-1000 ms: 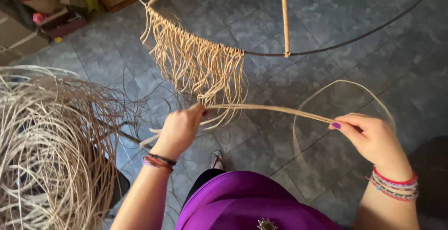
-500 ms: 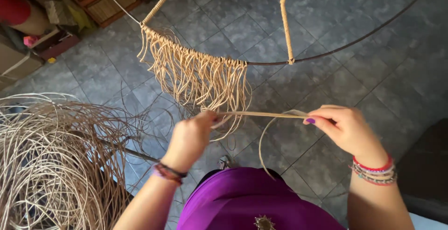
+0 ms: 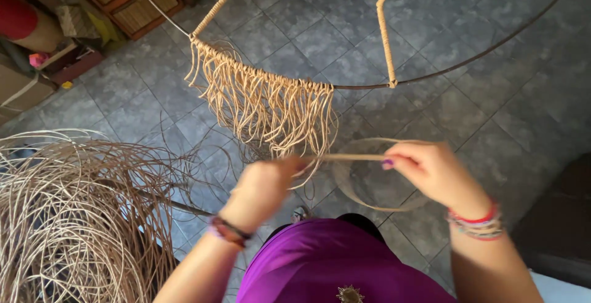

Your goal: Tying and weaving natural fibers onto a circular frame to create a decorative fringe

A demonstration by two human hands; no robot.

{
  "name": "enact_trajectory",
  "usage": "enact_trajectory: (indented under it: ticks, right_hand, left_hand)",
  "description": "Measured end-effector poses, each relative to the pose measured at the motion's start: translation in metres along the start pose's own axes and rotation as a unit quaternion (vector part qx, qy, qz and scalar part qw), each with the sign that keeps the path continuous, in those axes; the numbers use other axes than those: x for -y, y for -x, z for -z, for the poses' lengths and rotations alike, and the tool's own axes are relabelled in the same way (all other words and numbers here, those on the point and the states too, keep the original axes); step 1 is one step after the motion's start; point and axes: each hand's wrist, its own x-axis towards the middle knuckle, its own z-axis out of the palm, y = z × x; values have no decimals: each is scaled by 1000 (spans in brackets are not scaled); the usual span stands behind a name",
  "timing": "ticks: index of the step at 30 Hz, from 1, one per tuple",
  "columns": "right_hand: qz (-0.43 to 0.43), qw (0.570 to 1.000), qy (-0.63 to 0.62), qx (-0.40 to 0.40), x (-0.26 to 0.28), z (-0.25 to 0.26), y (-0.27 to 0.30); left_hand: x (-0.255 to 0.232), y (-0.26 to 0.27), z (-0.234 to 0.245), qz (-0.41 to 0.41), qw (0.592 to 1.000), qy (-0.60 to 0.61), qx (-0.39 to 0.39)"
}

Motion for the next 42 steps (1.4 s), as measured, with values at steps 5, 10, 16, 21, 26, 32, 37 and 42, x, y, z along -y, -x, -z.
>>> enact_trajectory:
  ticks: [5, 10, 16, 21, 26, 32, 37, 42]
  right_hand:
    - [-20, 999, 28, 25, -12, 3, -2]
    - [59, 995, 49, 64, 32, -36, -21]
    - [66, 995, -3, 71, 14, -19, -22]
    - [-22, 997, -3, 72, -28, 11, -14]
    - [-31, 994, 17, 106, -48, 23, -22]
    - [5, 986, 75, 147, -79, 28, -36]
    - [65, 974, 174, 129, -108, 31, -40]
    - [181, 979, 87, -22, -84, 61, -53]
  left_hand:
    - [28, 19, 23, 151, 973, 160, 75]
    - [-47, -11, 27, -69, 969, 231, -55]
    - [-23, -15, -11, -87, 991, -69, -80]
    - [39, -4, 23, 15, 989, 145, -37]
    - [65, -1, 27, 91, 990, 103, -43]
    - [64, 3, 30, 172, 974, 139, -40]
    - [39, -7, 46, 204, 964, 165, -41]
    - [-8, -18, 62, 170, 915, 351, 104]
